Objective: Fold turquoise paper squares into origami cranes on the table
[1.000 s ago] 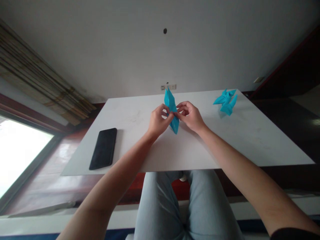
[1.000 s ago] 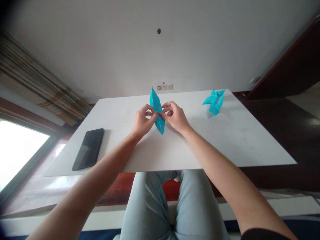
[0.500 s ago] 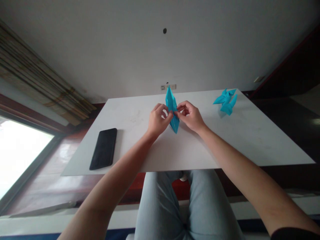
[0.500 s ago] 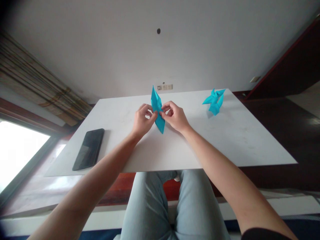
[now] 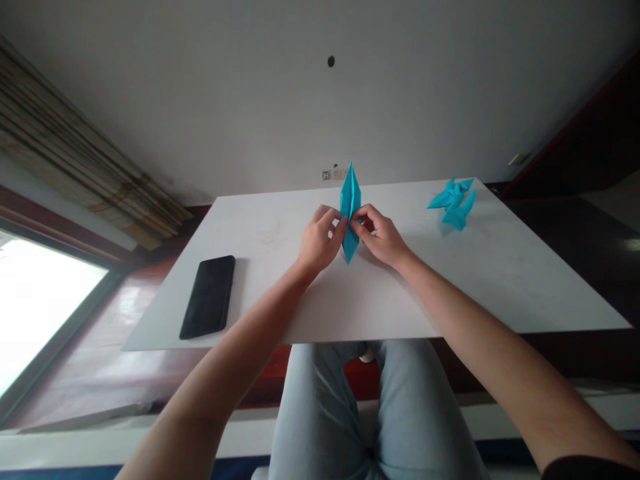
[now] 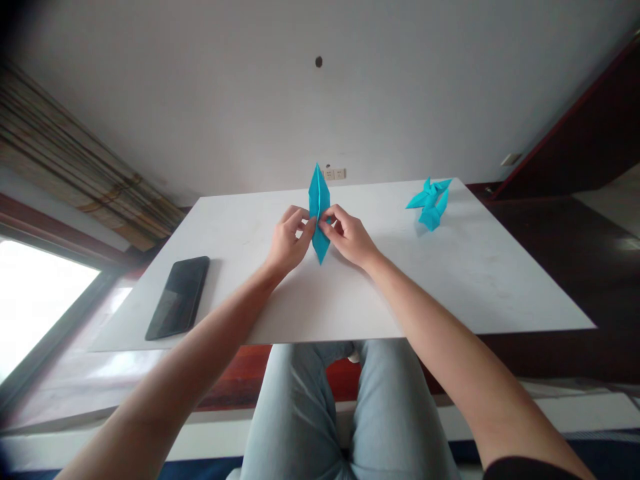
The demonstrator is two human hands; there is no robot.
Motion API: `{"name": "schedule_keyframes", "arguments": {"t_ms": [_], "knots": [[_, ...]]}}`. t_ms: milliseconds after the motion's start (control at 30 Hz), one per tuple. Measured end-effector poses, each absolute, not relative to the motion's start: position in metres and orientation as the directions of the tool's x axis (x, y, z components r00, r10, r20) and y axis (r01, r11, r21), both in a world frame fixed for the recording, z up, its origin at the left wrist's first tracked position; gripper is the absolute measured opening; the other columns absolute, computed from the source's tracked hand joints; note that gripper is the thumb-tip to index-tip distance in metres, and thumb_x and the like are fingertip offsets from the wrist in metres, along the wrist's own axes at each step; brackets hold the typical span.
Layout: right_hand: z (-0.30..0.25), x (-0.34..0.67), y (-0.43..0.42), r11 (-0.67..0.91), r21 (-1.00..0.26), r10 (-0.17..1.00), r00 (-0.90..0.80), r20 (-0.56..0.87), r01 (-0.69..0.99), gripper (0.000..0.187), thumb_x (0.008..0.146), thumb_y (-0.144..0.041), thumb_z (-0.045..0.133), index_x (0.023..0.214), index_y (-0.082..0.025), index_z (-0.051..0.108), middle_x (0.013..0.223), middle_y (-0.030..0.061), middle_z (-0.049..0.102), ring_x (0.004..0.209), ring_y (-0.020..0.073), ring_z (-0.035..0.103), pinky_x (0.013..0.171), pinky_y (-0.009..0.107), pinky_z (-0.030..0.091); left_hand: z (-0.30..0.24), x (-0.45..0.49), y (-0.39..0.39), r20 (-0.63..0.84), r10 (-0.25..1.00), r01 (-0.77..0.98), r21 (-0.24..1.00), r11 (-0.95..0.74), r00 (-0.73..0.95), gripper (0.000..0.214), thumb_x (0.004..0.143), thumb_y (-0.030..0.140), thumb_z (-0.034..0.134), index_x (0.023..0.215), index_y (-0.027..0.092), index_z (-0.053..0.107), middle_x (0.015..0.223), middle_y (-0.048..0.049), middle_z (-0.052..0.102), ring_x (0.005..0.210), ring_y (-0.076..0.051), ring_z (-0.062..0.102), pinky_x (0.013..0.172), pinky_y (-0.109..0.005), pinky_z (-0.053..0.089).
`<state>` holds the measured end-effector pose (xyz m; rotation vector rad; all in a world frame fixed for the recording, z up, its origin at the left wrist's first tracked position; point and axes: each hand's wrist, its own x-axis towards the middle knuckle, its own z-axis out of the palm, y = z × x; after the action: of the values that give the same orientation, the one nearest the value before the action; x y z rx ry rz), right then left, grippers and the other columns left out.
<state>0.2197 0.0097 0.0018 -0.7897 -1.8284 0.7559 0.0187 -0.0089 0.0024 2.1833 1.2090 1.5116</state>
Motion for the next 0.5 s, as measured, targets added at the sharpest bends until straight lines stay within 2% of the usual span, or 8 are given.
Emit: {"name": "schedule_keyframes", "arguments": {"t_ms": [167, 267, 400, 500], "knots": [[0.005, 0.222, 0.008, 0.635, -0.729, 0.765, -0.337, 0.549, 0.255, 0.041, 0.109, -0.071, 0.070, 0.110, -0.029, 0.066, 0.088, -0.0008, 0.071, 0.065, 0.0164, 0.054, 0.064, 0.032, 0.045, 0.000, 0.021, -0.009, 0.650, 0.749, 0.496, 0.612, -0.616, 0.127, 0.034, 0.117, 0.049, 0.063, 0.095, 0.022, 0.065, 0.107, -0.0062, 0.067, 0.083, -0.016, 0.063, 0.076, -0.032, 0.055], [0.007, 0.224, 0.006, 0.658, -0.696, 0.745, -0.376, 0.551, 0.287, 0.037, 0.112, -0.065, 0.066, 0.112, -0.029, 0.067, 0.090, 0.0005, 0.073, 0.067, 0.0172, 0.057, 0.067, 0.033, 0.046, -0.002, 0.020, -0.006, 0.631, 0.766, 0.460, 0.647, -0.608, 0.124, 0.043, 0.115, 0.057, 0.064, 0.090, 0.022, 0.062, 0.102, -0.0051, 0.064, 0.083, -0.016, 0.063, 0.076, -0.032, 0.055], [0.005, 0.222, 0.006, 0.651, -0.731, 0.746, -0.351, 0.566, 0.206, 0.037, 0.114, -0.066, 0.063, 0.123, -0.031, 0.062, 0.090, -0.0007, 0.071, 0.067, 0.0175, 0.059, 0.067, 0.034, 0.046, -0.001, 0.017, 0.000, 0.604, 0.785, 0.393, 0.693, -0.604, 0.141, 0.053, 0.118, 0.063, 0.055, 0.084, 0.022, 0.058, 0.094, -0.0041, 0.061, 0.081, -0.016, 0.060, 0.080, -0.034, 0.053], [0.004, 0.219, 0.008, 0.584, -0.808, 0.793, -0.268, 0.546, 0.081, 0.047, 0.108, -0.070, 0.072, 0.130, -0.033, 0.053, 0.082, -0.0058, 0.065, 0.061, 0.0160, 0.054, 0.062, 0.032, 0.043, -0.001, 0.016, 0.003, 0.584, 0.795, 0.344, 0.721, -0.601, 0.164, 0.059, 0.118, 0.070, 0.051, 0.083, 0.023, 0.056, 0.093, -0.0047, 0.062, 0.084, -0.018, 0.060, 0.083, -0.036, 0.053]]}}
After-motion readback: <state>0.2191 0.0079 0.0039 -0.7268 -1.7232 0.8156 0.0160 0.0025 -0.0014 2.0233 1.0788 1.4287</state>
